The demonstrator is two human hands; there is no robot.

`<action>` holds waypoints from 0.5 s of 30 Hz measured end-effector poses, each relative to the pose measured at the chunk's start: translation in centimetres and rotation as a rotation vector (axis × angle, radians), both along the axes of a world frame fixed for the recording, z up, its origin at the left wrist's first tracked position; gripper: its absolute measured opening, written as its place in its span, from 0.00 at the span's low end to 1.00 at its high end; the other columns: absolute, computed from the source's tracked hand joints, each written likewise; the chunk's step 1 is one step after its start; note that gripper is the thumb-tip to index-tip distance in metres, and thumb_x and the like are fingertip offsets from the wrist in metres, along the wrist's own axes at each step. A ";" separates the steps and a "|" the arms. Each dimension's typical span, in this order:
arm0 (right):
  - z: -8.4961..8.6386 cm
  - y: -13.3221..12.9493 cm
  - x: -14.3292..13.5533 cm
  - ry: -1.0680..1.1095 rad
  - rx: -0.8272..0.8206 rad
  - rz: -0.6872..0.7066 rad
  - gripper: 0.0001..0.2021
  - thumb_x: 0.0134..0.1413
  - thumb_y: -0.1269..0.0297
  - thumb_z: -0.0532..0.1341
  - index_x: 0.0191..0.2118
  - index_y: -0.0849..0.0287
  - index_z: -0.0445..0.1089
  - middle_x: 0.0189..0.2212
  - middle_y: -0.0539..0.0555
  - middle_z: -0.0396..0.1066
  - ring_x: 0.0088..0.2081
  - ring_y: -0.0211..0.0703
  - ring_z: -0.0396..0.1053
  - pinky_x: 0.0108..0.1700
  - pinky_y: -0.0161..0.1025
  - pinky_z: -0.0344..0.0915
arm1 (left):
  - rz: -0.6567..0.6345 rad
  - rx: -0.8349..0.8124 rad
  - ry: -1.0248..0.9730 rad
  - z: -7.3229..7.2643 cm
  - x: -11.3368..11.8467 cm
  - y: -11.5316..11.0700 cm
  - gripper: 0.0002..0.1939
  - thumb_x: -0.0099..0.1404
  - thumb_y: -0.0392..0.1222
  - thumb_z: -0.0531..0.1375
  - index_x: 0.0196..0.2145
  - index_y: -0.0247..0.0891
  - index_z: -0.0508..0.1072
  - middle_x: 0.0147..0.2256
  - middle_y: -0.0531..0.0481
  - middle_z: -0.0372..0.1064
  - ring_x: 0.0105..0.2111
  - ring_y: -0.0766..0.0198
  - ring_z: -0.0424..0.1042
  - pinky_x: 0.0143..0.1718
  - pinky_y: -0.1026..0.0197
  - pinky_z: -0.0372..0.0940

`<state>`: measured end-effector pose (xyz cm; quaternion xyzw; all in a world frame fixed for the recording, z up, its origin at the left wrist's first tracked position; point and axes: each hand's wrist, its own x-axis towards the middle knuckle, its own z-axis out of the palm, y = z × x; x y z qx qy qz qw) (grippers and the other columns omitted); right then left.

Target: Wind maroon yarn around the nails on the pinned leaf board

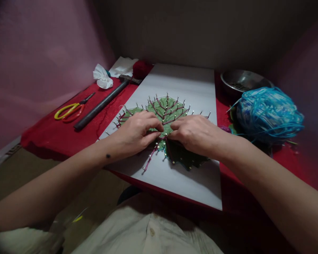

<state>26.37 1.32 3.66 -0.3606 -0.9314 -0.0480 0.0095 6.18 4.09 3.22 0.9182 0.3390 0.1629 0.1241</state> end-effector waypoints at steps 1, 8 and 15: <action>-0.1 0.1 0.1 0.002 -0.019 0.007 0.15 0.55 0.75 0.52 0.38 0.54 0.76 0.27 0.54 0.68 0.30 0.40 0.63 0.31 0.38 0.53 | -0.006 -0.020 0.022 0.0 0.3 0.2 0.09 0.61 0.31 0.55 0.33 0.36 0.76 0.35 0.47 0.70 0.39 0.59 0.67 0.45 0.55 0.61; -0.1 1.0 0.6 0.013 -0.112 0.074 0.17 0.52 0.79 0.53 0.37 0.55 0.76 0.29 0.52 0.70 0.32 0.39 0.66 0.31 0.38 0.53 | -0.016 -0.098 0.124 0.2 1.8 0.9 0.10 0.57 0.31 0.55 0.30 0.36 0.77 0.31 0.47 0.72 0.35 0.59 0.69 0.40 0.56 0.62; -0.5 0.4 0.7 0.136 -0.120 -0.025 0.17 0.57 0.74 0.52 0.40 0.51 0.77 0.28 0.52 0.70 0.30 0.37 0.66 0.31 0.36 0.54 | -0.034 0.011 0.270 0.3 2.7 0.7 0.09 0.61 0.35 0.54 0.28 0.34 0.74 0.30 0.44 0.72 0.36 0.57 0.69 0.40 0.54 0.61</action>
